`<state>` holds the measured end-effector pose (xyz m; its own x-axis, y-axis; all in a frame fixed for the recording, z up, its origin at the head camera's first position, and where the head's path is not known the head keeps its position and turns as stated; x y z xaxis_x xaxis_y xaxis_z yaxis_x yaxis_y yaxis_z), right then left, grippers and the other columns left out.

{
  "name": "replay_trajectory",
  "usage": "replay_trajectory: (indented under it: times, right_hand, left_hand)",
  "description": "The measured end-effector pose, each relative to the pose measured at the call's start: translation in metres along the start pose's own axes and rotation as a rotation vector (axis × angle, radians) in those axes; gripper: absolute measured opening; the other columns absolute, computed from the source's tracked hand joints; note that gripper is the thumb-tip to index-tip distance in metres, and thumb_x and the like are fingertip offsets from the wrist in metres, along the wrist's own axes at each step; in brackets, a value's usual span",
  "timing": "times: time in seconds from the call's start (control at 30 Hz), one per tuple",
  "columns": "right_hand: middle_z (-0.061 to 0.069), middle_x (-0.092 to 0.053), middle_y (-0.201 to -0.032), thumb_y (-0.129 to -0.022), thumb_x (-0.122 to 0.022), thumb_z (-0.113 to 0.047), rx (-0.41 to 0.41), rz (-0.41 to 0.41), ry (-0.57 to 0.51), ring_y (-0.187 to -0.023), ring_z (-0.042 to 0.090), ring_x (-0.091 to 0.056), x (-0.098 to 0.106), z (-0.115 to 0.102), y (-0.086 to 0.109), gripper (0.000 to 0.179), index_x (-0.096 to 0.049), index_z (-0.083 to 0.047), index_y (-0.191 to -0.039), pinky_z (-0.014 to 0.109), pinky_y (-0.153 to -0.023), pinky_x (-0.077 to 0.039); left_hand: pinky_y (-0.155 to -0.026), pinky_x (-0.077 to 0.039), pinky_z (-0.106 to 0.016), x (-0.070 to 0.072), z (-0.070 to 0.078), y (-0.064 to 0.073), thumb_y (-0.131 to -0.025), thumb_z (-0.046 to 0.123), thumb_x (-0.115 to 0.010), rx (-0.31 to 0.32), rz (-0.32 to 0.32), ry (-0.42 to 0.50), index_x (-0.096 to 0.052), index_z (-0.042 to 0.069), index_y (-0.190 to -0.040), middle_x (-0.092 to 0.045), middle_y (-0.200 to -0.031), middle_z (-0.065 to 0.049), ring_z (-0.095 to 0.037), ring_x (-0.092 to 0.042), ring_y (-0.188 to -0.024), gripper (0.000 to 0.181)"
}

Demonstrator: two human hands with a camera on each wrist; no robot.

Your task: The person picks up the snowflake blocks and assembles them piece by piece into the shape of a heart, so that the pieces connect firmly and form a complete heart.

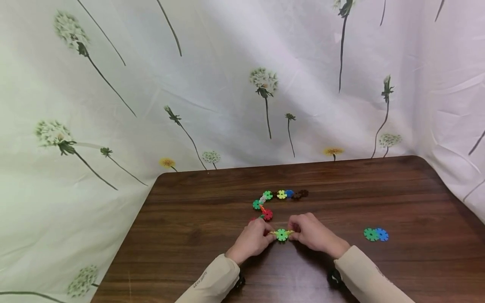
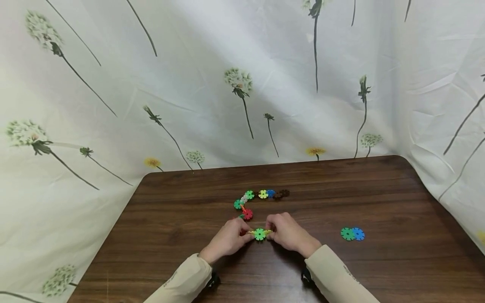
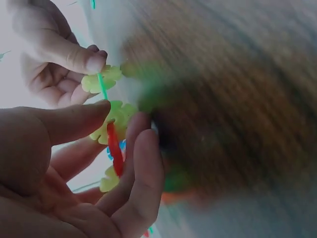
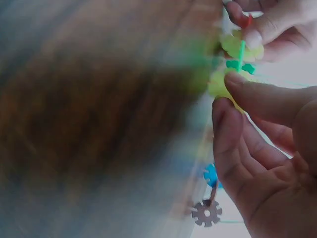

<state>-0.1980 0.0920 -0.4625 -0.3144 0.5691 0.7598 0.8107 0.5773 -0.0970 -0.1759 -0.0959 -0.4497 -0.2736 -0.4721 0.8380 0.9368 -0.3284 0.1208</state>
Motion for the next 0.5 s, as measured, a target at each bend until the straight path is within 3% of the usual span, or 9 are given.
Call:
replay_trajectory:
  times: [0.13,0.3,0.5]
  right_hand:
    - [-0.007,-0.066,-0.079,-0.080,-0.077,-0.010,-0.033,-0.010,-0.023,-0.072,0.001,-0.057,0.014,0.006,0.004,0.014,-0.064,-0.014,-0.086,0.021,-0.064,-0.048]
    - [-0.002,-0.068,-0.088,-0.084,-0.074,-0.013,-0.063,-0.046,-0.035,-0.077,0.004,-0.058,0.041,0.018,0.015,0.012,-0.065,-0.012,-0.092,0.023,-0.066,-0.048]
    - [0.001,-0.064,-0.089,-0.081,-0.077,-0.023,-0.025,-0.122,-0.065,-0.075,0.003,-0.054,0.069,0.038,0.036,0.023,-0.064,-0.010,-0.095,0.022,-0.064,-0.046]
  left_hand:
    - [-0.075,-0.046,-0.038,0.000,0.000,0.002,-0.087,0.021,-0.071,0.001,0.021,-0.037,-0.075,0.011,-0.094,-0.062,-0.095,-0.002,-0.015,-0.055,-0.087,0.013]
    - [-0.076,-0.050,-0.039,0.001,-0.001,0.004,-0.088,0.021,-0.070,-0.003,0.042,-0.062,-0.076,0.013,-0.095,-0.064,-0.098,-0.002,-0.016,-0.059,-0.089,0.012]
    - [-0.072,-0.052,-0.037,0.002,-0.002,0.005,-0.089,0.022,-0.069,0.014,0.061,-0.072,-0.077,0.012,-0.095,-0.066,-0.097,-0.002,-0.017,-0.062,-0.090,0.014]
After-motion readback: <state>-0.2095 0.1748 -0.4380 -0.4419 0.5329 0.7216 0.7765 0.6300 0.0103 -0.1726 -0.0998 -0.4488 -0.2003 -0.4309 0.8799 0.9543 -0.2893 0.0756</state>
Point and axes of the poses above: each hand's wrist, its own y-axis away from the middle knuckle, its own x-axis out of the back of the hand, z = x × y, the point moved 2 cm from there along -y, towards the middle knuckle
